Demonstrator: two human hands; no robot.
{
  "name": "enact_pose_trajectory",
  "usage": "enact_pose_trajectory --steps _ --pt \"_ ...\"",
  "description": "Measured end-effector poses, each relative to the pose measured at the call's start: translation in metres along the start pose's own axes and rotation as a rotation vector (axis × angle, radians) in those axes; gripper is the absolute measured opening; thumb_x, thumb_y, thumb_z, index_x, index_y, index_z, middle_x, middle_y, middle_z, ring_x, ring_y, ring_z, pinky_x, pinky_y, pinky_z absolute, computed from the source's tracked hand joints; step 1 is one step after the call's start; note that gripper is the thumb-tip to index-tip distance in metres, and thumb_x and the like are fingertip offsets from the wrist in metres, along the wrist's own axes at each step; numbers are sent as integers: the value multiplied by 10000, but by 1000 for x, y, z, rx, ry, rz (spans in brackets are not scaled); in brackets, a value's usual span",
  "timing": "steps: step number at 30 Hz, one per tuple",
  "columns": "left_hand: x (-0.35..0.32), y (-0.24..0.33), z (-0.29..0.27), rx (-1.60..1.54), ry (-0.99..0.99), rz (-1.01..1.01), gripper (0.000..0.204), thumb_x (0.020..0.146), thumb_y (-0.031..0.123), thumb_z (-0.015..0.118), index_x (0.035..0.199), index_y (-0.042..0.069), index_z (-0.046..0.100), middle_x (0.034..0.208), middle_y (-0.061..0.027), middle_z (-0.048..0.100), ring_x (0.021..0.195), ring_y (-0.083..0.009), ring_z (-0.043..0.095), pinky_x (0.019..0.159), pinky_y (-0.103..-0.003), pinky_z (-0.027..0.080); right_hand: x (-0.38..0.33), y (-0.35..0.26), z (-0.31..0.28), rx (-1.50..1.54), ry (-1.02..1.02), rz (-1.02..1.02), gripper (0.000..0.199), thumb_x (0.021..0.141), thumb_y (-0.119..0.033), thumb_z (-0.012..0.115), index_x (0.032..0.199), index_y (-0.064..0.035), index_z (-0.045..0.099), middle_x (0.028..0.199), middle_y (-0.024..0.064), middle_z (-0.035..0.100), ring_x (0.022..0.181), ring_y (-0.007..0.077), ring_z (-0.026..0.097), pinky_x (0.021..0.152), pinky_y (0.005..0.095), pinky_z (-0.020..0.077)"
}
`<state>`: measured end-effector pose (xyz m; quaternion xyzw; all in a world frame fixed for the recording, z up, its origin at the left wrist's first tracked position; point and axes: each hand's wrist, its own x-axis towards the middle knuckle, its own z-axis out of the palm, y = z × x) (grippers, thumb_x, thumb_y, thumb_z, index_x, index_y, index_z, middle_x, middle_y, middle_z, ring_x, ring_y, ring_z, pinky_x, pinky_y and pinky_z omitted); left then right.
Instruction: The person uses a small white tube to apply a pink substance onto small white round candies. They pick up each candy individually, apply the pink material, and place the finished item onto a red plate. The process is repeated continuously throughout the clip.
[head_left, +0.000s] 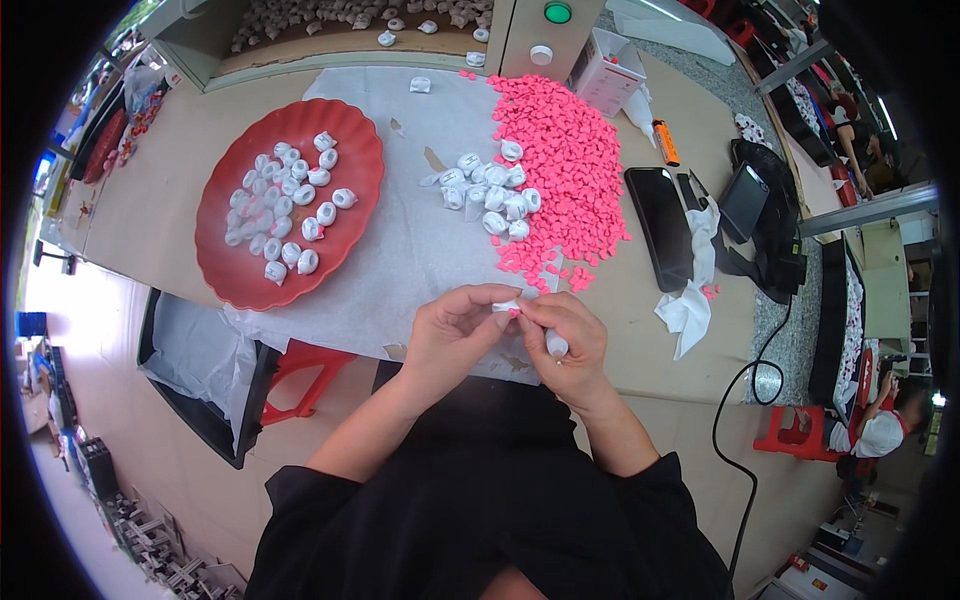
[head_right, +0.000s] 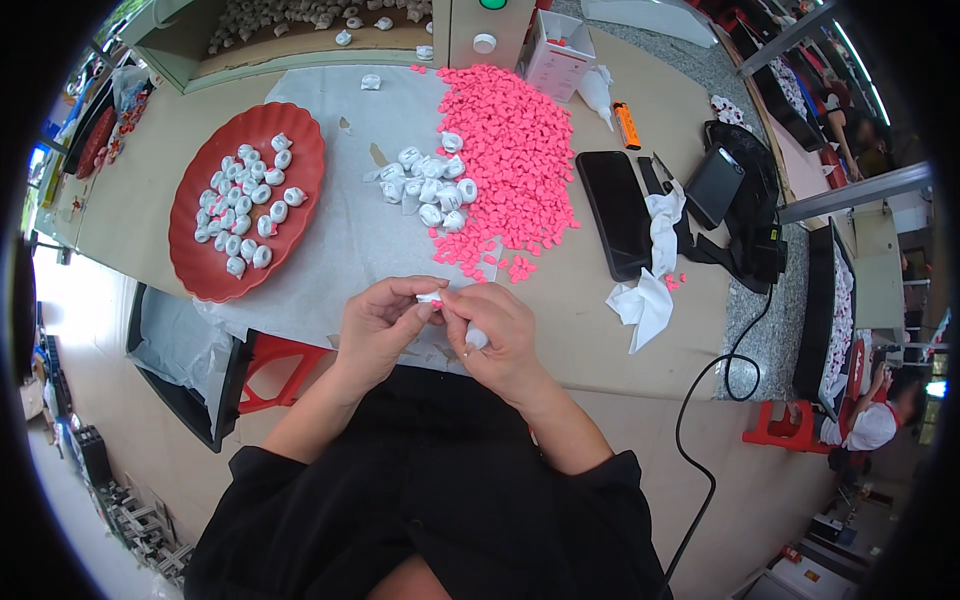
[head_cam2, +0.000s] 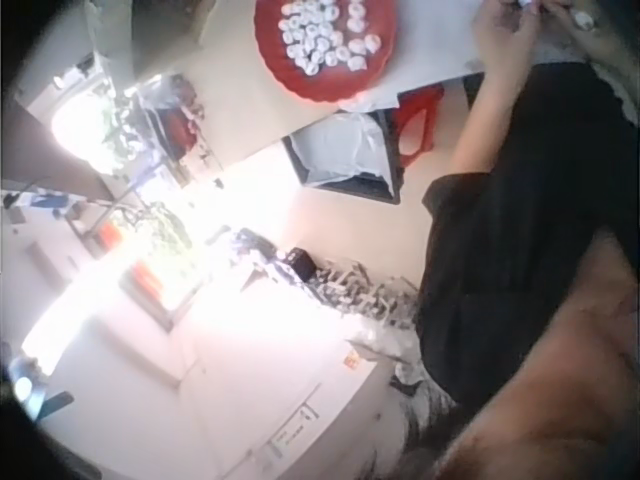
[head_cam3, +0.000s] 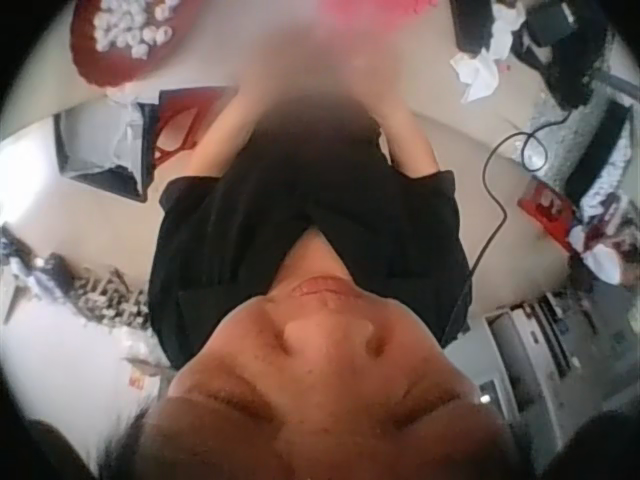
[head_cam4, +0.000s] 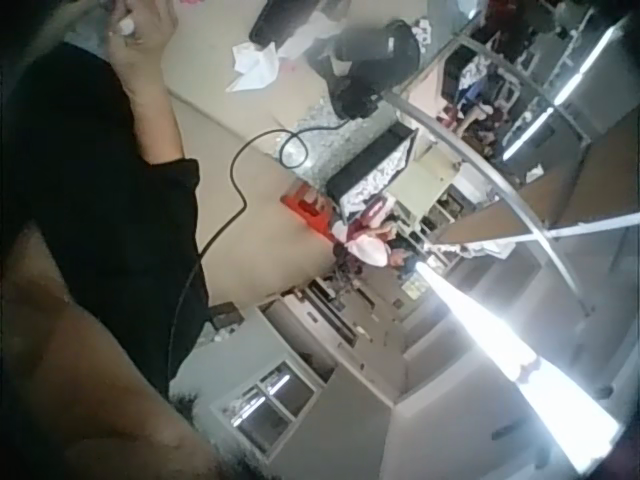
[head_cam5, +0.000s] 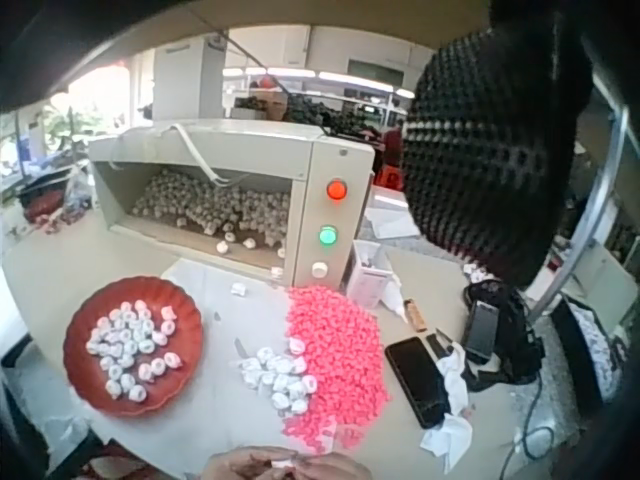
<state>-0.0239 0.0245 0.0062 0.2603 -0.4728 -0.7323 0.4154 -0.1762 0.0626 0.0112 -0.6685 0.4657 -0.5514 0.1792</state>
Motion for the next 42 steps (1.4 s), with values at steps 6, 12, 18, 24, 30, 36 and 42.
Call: enact_pose_trajectory --steps 6,12,18,24,30,36,42 --pt "0 -1 0 -9 2 23 222 846 -19 519 1066 -33 545 1119 -133 554 978 -163 560 843 -292 472 3 -2 1 -116 -6 -117 234 668 103 628 875 -3 606 754 97 569 607 199 536 531 269 421" --pt "0 -1 -1 6 2 -3 217 848 -29 507 1060 -30 550 1123 -130 551 979 -164 558 838 -294 476 3 -4 1 -147 -12 -122 243 659 106 622 878 3 604 754 99 568 593 204 533 517 271 418" --pt "1 -2 -1 -6 -4 3 215 852 -17 510 1063 -32 548 1116 -127 553 973 -162 559 824 -295 484 1 -2 1 -136 -11 -123 240 666 102 623 884 4 601 756 107 567 600 206 539 522 266 423" --pt "6 0 1 -52 35 -75 201 871 67 532 1041 -36 560 933 -95 608 799 -129 593 706 -254 502 -1 0 3 120 65 193 163 746 21 626 907 -3 615 771 77 591 665 151 557 571 245 429" --pt "8 2 3 -82 49 -122 190 871 106 547 991 -37 579 859 -84 616 677 -108 573 595 -231 488 -5 4 -2 339 62 443 90 800 -48 615 872 3 635 766 53 603 696 92 537 604 226 426" --pt "7 1 4 -80 47 -111 185 872 109 544 979 -37 582 858 -85 614 677 -108 571 584 -230 487 -5 1 -3 343 52 489 90 809 -61 613 863 7 635 763 48 604 683 84 534 603 220 425" --pt "7 1 2 -53 38 -119 248 882 151 536 1036 -41 570 845 -88 609 677 -125 581 587 -237 493 -3 0 -4 400 54 532 82 810 -54 606 854 8 636 761 44 606 680 75 533 599 213 423"
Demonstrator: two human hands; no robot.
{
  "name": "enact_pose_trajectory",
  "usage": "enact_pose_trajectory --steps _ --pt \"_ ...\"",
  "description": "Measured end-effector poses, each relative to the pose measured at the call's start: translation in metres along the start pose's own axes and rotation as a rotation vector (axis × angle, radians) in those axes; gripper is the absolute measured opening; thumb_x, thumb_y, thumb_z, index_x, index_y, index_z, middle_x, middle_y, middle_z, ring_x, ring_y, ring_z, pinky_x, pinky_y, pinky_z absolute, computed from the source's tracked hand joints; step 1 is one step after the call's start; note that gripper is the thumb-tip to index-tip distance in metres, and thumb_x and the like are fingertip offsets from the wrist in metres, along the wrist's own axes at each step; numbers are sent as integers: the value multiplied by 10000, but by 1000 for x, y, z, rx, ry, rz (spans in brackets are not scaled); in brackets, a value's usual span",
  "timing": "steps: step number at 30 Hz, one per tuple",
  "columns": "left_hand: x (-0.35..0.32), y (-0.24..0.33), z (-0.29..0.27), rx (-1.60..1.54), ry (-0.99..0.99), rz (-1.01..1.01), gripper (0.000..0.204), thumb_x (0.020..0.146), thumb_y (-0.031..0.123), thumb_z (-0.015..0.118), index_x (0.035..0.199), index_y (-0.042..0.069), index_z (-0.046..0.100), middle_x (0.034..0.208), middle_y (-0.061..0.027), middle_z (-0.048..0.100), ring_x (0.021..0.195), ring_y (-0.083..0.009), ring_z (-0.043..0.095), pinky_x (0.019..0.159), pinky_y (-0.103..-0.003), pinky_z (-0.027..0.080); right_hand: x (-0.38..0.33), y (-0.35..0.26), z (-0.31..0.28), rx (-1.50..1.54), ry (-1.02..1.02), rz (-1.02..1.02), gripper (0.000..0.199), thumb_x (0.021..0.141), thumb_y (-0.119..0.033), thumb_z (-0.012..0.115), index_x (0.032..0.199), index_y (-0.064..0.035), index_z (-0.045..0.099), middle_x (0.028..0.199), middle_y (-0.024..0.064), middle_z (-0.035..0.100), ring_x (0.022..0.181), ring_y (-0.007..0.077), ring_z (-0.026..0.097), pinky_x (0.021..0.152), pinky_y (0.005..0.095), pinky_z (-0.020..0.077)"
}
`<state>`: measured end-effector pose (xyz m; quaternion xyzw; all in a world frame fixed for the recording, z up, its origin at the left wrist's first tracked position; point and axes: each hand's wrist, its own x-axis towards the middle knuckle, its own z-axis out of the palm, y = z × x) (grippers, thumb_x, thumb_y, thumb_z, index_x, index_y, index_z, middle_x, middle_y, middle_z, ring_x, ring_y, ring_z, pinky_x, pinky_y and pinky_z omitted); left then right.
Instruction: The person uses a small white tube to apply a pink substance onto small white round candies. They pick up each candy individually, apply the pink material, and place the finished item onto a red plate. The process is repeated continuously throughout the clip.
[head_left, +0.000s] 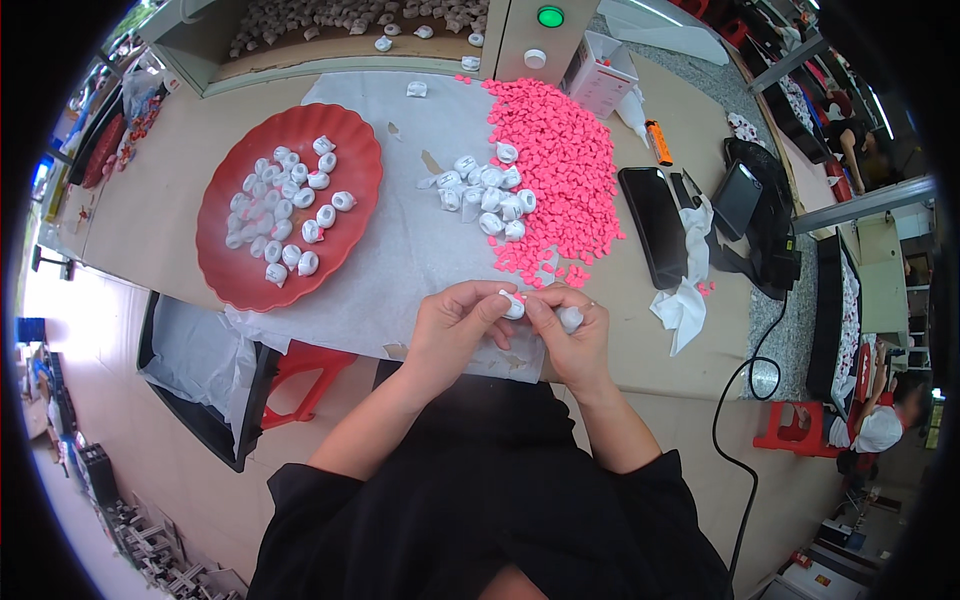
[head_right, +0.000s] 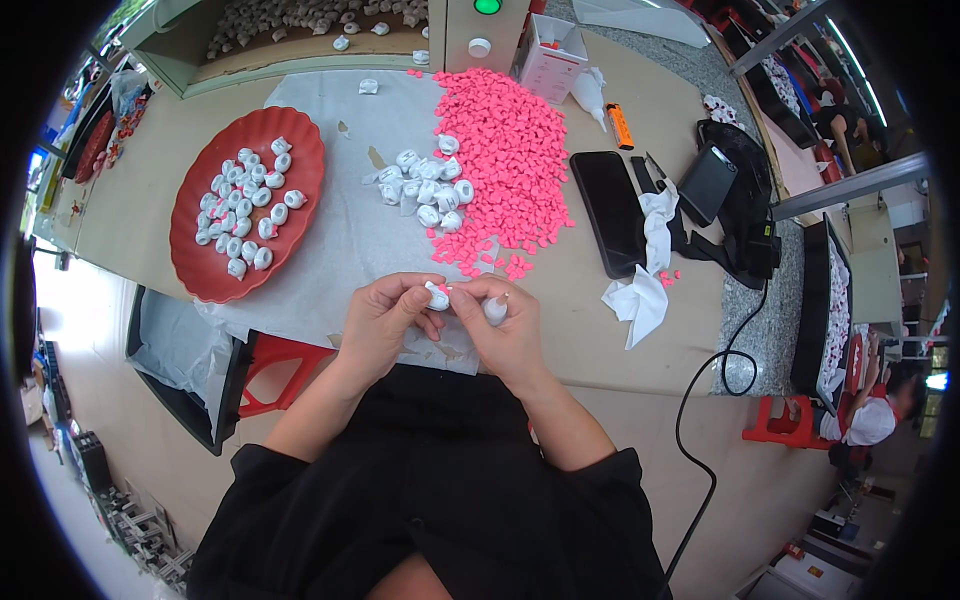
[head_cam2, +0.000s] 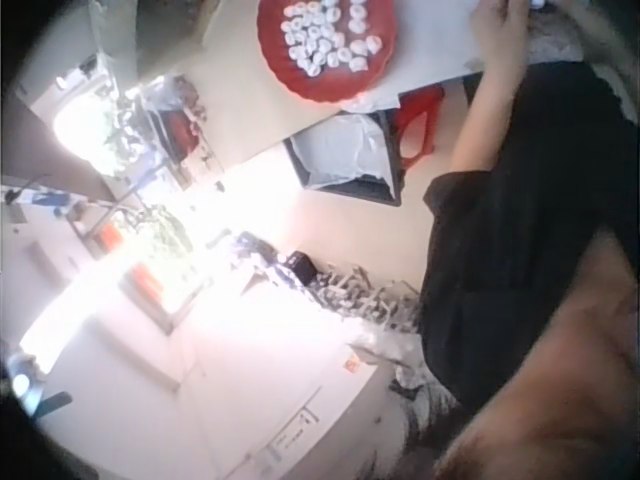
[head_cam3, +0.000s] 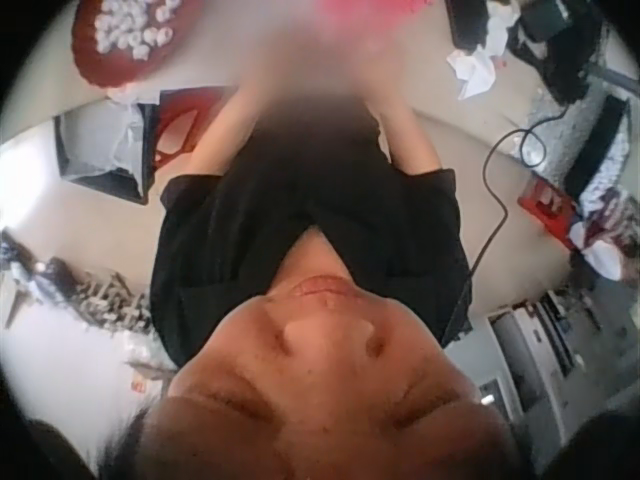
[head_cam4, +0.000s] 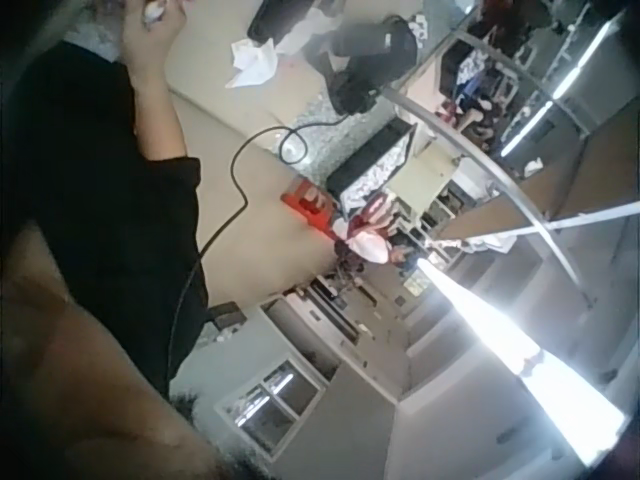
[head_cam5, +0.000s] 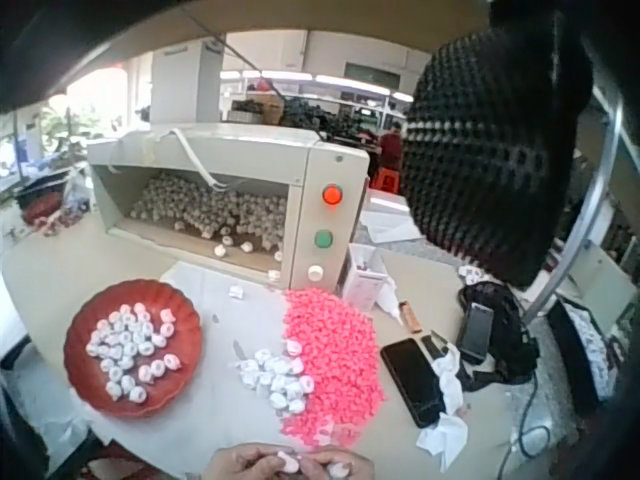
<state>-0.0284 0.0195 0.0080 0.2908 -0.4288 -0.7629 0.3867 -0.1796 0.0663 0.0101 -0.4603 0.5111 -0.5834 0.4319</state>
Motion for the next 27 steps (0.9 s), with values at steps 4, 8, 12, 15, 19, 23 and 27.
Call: enact_pose_trajectory --steps 4,8,12,15,19,23,27 --pt "1 0 -1 4 -24 -15 268 877 124 542 1094 -34 553 850 -79 607 703 -121 581 622 -234 490 1 0 1 -58 -3 -21 75 792 -40 616 848 5 638 751 52 606 679 90 533 600 222 418" --pt "1 3 -1 30 -44 -34 300 854 37 547 1148 -16 525 903 -75 605 759 -113 585 692 -229 489 1 2 4 -145 3 -116 85 771 -23 627 851 4 637 744 63 605 679 115 534 604 235 415" --pt "1 4 0 19 -29 -38 314 847 15 546 1158 -15 517 913 -74 607 785 -116 591 717 -233 492 1 0 6 -171 13 -157 96 759 -1 630 854 8 636 746 69 603 674 128 538 603 241 419" --pt "1 3 0 18 -17 -29 308 848 10 541 1154 -17 520 915 -73 607 787 -116 591 718 -234 493 1 -2 7 -228 3 -212 121 752 17 629 873 9 630 755 74 598 670 132 537 594 242 421" --pt "1 -1 0 -1 -18 -5 300 849 1 532 1148 -21 524 920 -76 608 791 -112 587 720 -235 494 0 2 6 -270 -5 -294 148 744 37 622 891 14 615 757 89 587 663 150 546 581 249 431" --pt "0 2 2 -1 -4 -18 296 849 -4 528 1144 -26 526 925 -80 609 783 -108 585 716 -235 492 0 1 8 -357 10 -396 138 733 53 620 865 20 598 746 100 575 636 173 554 555 257 441" --pt "-1 2 3 2 7 -13 295 845 -8 532 1140 -33 528 900 -80 610 750 -106 582 695 -233 489 1 1 10 -386 24 -478 126 722 61 622 836 25 583 734 107 568 603 188 554 521 263 442"
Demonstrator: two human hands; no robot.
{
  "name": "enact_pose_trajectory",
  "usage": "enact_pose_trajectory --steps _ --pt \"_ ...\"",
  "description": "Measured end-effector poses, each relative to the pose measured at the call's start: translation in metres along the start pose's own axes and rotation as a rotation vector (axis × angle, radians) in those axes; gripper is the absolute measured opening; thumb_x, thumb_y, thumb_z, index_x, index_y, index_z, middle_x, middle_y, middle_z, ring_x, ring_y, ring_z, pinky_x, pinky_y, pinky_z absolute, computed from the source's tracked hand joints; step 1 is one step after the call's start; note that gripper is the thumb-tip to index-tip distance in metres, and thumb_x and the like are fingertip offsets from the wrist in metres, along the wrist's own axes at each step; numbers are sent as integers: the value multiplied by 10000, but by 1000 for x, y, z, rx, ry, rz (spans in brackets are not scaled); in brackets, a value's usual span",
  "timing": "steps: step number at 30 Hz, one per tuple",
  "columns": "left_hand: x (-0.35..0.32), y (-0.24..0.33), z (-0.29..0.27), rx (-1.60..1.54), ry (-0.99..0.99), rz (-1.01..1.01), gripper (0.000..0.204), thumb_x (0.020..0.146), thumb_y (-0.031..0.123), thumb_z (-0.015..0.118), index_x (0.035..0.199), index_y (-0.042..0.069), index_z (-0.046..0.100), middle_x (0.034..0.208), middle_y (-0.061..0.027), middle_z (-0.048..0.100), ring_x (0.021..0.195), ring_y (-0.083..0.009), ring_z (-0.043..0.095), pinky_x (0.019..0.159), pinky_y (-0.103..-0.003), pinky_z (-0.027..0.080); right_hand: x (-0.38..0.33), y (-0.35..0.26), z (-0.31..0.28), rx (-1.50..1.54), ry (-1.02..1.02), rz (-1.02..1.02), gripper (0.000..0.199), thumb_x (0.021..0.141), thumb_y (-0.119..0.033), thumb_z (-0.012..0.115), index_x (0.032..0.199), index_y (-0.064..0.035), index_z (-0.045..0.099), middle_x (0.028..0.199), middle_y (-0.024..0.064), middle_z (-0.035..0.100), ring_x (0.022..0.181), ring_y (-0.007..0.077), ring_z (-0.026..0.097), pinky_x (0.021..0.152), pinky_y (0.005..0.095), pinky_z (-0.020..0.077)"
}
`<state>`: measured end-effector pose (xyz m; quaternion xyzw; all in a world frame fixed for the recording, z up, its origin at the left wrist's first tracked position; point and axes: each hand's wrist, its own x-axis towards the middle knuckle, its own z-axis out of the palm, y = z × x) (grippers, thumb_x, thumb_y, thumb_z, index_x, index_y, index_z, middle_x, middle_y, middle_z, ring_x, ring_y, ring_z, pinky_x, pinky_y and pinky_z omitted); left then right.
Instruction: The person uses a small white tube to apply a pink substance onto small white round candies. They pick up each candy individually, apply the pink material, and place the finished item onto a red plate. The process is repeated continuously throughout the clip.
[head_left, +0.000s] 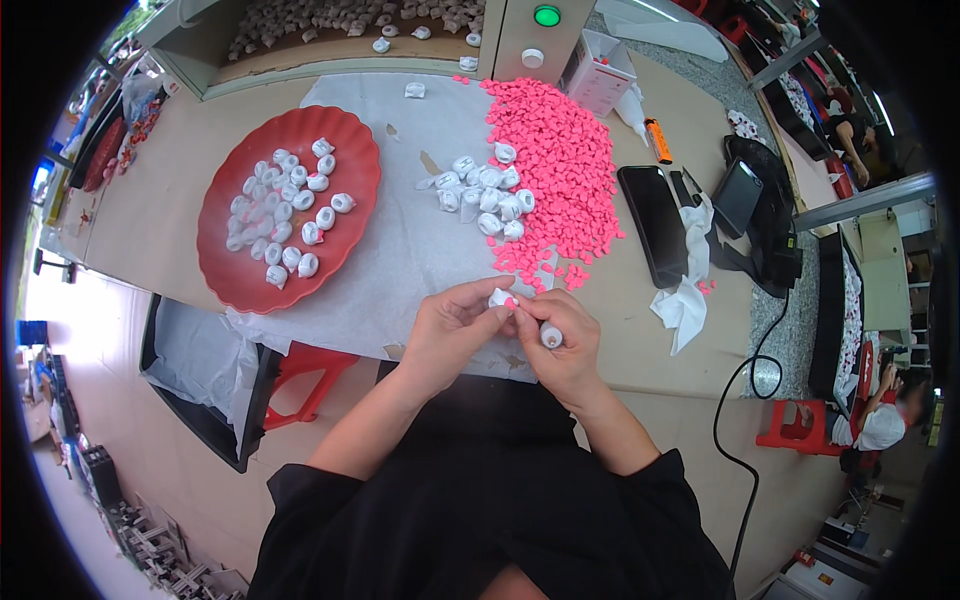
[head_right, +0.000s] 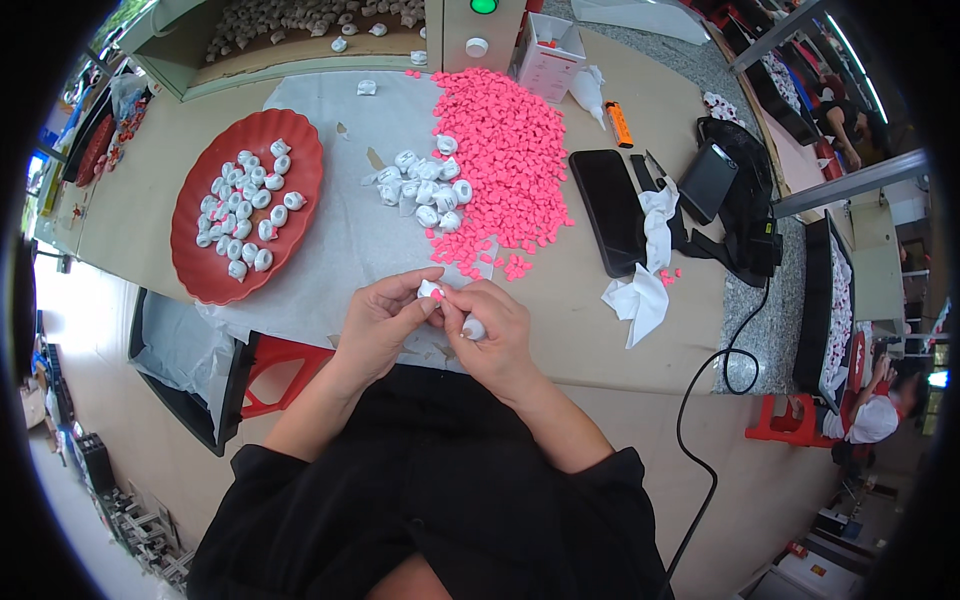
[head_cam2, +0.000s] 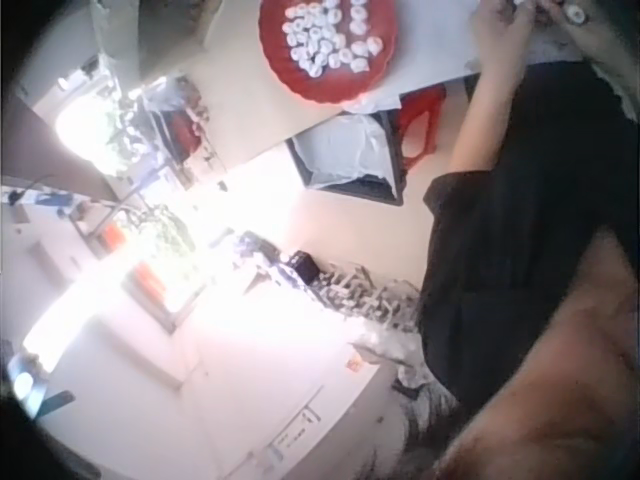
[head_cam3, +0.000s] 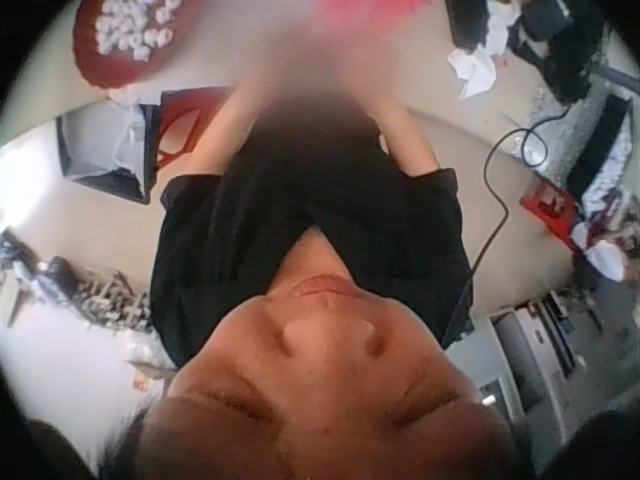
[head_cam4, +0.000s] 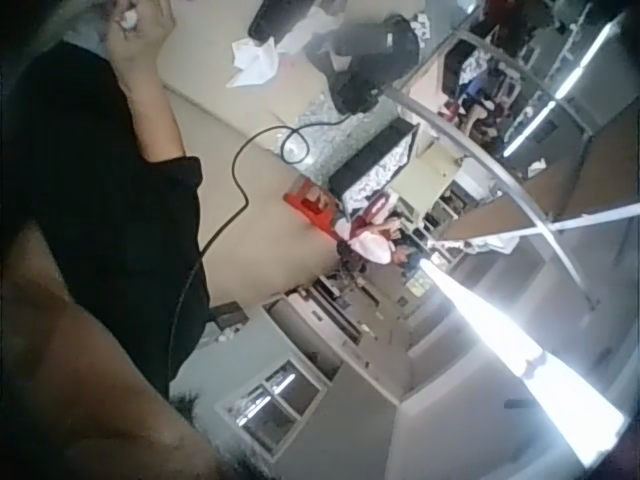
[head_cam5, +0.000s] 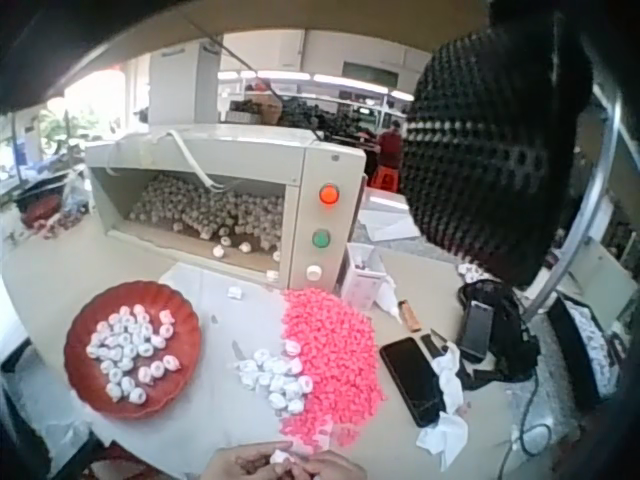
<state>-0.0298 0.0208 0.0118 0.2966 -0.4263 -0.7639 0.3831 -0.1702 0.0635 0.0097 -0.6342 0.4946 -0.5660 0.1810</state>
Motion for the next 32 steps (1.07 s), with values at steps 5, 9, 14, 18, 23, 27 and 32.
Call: enact_pose_trajectory --steps 5,9,14,18,23,27,32 --pt "0 1 1 -4 -7 8 299 845 -9 532 1144 -32 524 898 -77 610 760 -107 585 699 -236 491 0 -1 0 -16 -1 -24 130 714 68 622 830 30 576 723 113 560 593 196 553 511 268 440" --pt "-2 -1 -1 -23 -34 42 314 847 -16 528 1160 -29 510 984 -88 588 849 -119 578 741 -244 484 0 -1 -1 -18 -4 -24 138 723 69 621 849 24 588 733 110 564 608 190 554 522 262 440" --pt "-5 -10 -3 176 -39 306 336 830 -73 518 1161 -15 510 1164 -110 503 1008 -138 524 818 -248 448 1 -7 -2 59 6 31 181 737 67 625 912 18 622 777 96 582 683 164 541 587 242 424" --pt "-6 -12 -5 184 -46 316 345 815 -105 514 1147 -10 519 1203 -119 479 1051 -151 506 842 -253 439 0 -8 -3 65 2 39 183 738 63 627 914 14 626 791 97 584 693 165 544 593 242 426" --pt "-5 -15 -5 178 -53 356 332 814 -105 513 1132 -11 524 1203 -126 479 1083 -174 498 873 -269 441 0 -9 -3 79 6 39 183 737 61 630 915 16 626 795 98 585 697 165 544 597 241 426" --pt "-5 -14 -4 181 -54 347 323 814 -98 521 1125 -15 524 1201 -130 480 1090 -180 495 879 -276 444 -1 -8 -4 78 2 39 179 738 61 630 912 18 626 796 100 585 704 164 544 598 240 425" --pt "-8 -5 -5 219 -39 355 325 817 -85 529 1134 -12 519 1203 -131 479 1091 -180 494 870 -276 447 -5 -6 -6 165 19 151 212 754 56 619 955 -11 628 856 91 581 716 167 547 635 225 425"
